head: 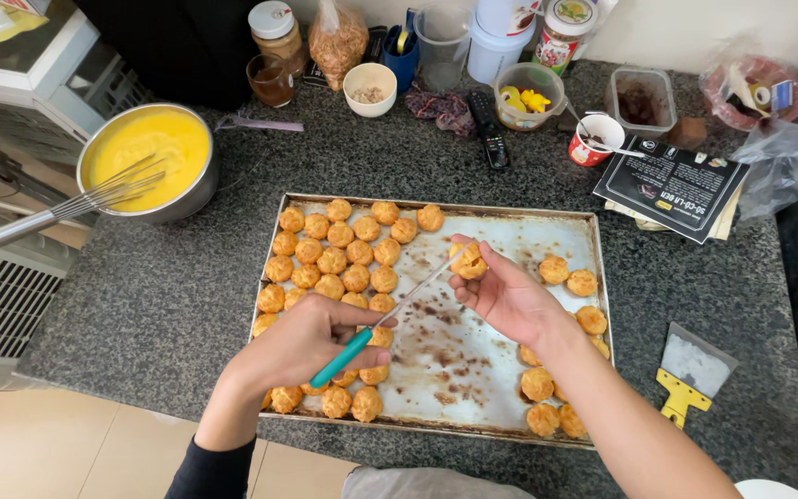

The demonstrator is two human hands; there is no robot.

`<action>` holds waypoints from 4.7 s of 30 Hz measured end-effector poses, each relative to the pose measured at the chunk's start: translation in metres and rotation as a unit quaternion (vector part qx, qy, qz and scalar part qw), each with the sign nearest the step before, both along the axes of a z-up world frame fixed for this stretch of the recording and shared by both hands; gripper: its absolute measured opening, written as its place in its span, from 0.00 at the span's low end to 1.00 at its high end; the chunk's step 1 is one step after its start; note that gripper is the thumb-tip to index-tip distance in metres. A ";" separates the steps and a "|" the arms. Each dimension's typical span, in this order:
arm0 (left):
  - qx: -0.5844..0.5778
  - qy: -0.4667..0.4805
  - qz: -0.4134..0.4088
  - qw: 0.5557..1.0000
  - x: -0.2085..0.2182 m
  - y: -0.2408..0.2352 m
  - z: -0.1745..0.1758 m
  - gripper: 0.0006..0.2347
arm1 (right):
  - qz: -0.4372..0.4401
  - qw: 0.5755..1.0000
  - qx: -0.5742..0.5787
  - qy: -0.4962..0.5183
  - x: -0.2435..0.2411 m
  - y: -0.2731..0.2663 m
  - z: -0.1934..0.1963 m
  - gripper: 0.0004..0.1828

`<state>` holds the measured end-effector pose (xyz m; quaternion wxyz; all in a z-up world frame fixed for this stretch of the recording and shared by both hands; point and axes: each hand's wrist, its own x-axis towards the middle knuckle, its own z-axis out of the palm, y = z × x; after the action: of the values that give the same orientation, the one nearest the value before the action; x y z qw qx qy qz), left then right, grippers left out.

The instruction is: The person uses a knife to cut small round pastries on a baking tray one by one. After cutting, the person opens a display refrigerator and retrieves a yellow piping bag.

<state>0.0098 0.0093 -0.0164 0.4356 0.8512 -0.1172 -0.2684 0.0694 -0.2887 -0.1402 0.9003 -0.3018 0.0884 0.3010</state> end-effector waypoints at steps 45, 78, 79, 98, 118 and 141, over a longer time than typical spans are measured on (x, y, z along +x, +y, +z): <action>0.061 -0.001 0.006 0.998 0.029 -0.018 -0.046 0.23 | 0.040 0.357 -0.865 -0.351 0.014 -0.126 -0.092 0.31; -0.004 0.011 -0.066 0.998 -0.020 -0.001 0.007 0.26 | 0.052 0.988 0.064 -0.134 -0.024 -0.021 0.060 0.31; -0.002 0.015 -0.068 0.998 -0.019 0.000 0.007 0.26 | 0.048 0.988 0.047 -0.141 -0.023 -0.020 0.060 0.31; 0.040 -0.065 -0.060 0.995 -0.015 -0.013 0.013 0.22 | 0.068 0.990 -0.028 -0.120 -0.023 -0.012 0.050 0.30; -0.018 -0.031 0.004 0.999 -0.014 -0.002 0.006 0.19 | 0.051 0.997 0.034 -0.056 -0.013 -0.004 0.020 0.29; -0.028 0.105 0.129 0.986 -0.001 0.036 -0.055 0.21 | -0.126 0.784 -0.592 -0.140 0.038 0.089 -0.151 0.33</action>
<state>0.0089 0.0457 -0.0715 0.4998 0.8137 0.0326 -0.2949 0.1073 -0.1999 -0.2916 0.5773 -0.8004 0.1592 0.0274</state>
